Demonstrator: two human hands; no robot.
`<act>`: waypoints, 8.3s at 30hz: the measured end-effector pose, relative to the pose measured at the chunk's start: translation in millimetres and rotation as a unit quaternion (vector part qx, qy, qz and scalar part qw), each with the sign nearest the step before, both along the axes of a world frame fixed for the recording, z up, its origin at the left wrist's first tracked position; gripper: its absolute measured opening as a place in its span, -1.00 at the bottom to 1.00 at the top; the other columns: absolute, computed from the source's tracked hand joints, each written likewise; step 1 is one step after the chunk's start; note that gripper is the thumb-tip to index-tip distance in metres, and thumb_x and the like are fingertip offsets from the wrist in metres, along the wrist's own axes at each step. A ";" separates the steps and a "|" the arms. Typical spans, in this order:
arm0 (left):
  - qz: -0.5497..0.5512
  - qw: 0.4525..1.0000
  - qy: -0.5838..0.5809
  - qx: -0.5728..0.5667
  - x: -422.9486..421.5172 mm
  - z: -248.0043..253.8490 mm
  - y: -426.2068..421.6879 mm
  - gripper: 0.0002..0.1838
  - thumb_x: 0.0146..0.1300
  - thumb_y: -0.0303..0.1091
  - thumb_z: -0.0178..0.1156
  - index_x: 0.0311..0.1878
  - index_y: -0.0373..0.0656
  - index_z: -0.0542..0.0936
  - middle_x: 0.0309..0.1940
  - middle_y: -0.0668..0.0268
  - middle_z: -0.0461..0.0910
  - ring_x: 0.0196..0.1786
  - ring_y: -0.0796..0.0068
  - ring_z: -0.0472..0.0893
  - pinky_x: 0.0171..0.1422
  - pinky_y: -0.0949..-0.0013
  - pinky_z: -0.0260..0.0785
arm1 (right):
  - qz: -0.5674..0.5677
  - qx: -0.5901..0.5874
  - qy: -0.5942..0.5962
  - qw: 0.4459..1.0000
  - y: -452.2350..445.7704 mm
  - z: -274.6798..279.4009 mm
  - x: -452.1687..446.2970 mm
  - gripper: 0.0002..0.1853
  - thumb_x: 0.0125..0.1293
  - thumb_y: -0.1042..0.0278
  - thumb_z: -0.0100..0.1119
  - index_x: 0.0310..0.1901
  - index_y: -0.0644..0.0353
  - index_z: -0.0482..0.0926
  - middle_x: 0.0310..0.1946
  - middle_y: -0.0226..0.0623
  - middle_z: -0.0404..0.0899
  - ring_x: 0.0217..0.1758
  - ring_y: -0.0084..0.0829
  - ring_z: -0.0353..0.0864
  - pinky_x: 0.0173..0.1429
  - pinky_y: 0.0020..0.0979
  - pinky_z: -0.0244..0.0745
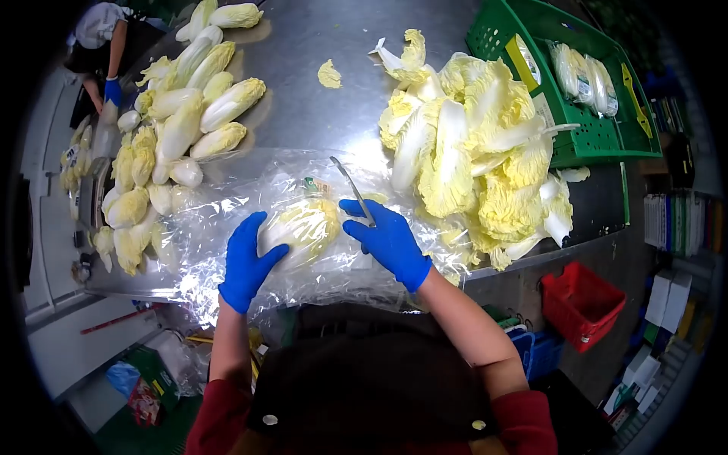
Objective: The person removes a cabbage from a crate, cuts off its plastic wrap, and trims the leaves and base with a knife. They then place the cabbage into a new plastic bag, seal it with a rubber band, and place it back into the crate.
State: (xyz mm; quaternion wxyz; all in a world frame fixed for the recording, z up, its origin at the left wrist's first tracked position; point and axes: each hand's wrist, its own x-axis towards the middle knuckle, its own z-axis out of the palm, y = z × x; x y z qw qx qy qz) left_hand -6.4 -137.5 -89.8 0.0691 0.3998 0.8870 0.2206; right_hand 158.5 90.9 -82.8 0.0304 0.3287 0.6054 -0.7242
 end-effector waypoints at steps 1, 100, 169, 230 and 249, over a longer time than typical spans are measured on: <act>0.016 1.000 0.013 0.000 0.4 -3.9 5.6 -0.37 0.06 -0.09 0.44 0.17 -0.17 0.52 0.04 0.07 0.59 0.07 0.04 0.57 0.14 0.13 0.40 | -0.009 -0.020 0.006 1.000 -1.0 -4.7 -0.7 -0.55 0.28 0.24 0.26 0.20 0.13 0.53 0.00 -0.35 0.63 -0.42 -0.61 0.48 -0.28 -0.50 0.48; 0.099 0.985 -0.104 0.094 -20.5 -73.3 37.2 -0.56 0.33 -0.09 0.19 -0.51 -0.30 0.55 -0.71 0.22 0.43 -0.60 0.44 0.29 -0.41 0.24 0.20 | 0.110 0.048 0.141 0.983 10.8 -13.0 31.3 -0.81 0.19 0.30 0.38 -0.34 0.24 0.62 -0.55 -0.41 0.57 -0.44 -0.61 0.49 -0.26 -0.46 0.44; 0.019 0.985 0.086 0.150 59.0 -73.1 71.4 -0.69 0.36 -0.43 -0.01 0.11 -0.25 0.54 -0.02 0.07 0.60 0.03 0.07 0.55 0.15 0.15 0.33 | -0.310 -0.264 0.074 0.910 20.5 -14.1 52.0 -0.75 0.30 0.27 0.05 -0.46 0.25 0.52 -0.72 -0.38 0.39 -0.76 -0.57 0.22 -0.64 -0.52 0.12; -0.559 0.829 0.007 0.003 79.4 10.5 182.1 -0.76 0.21 -0.18 0.21 -0.52 -0.06 0.63 -0.15 0.24 0.54 0.39 0.12 0.32 0.56 -0.06 -0.06 | -0.204 0.081 0.019 0.975 51.6 -64.2 63.7 -0.67 0.33 0.28 0.11 0.05 0.28 0.57 -0.34 -0.22 0.67 -0.52 -0.50 0.60 -0.41 -0.46 0.52; -0.411 0.887 -0.176 -0.118 47.9 34.4 148.2 -0.61 0.29 -0.04 0.22 -0.52 -0.13 0.53 -0.65 0.05 0.46 -0.57 -0.01 0.51 -0.44 0.12 0.36 | -0.209 -0.046 -0.047 0.976 56.9 -116.9 63.7 -0.77 0.27 0.25 0.20 -0.15 0.20 0.63 -0.40 -0.39 0.61 -0.43 -0.56 0.51 -0.31 -0.44 0.45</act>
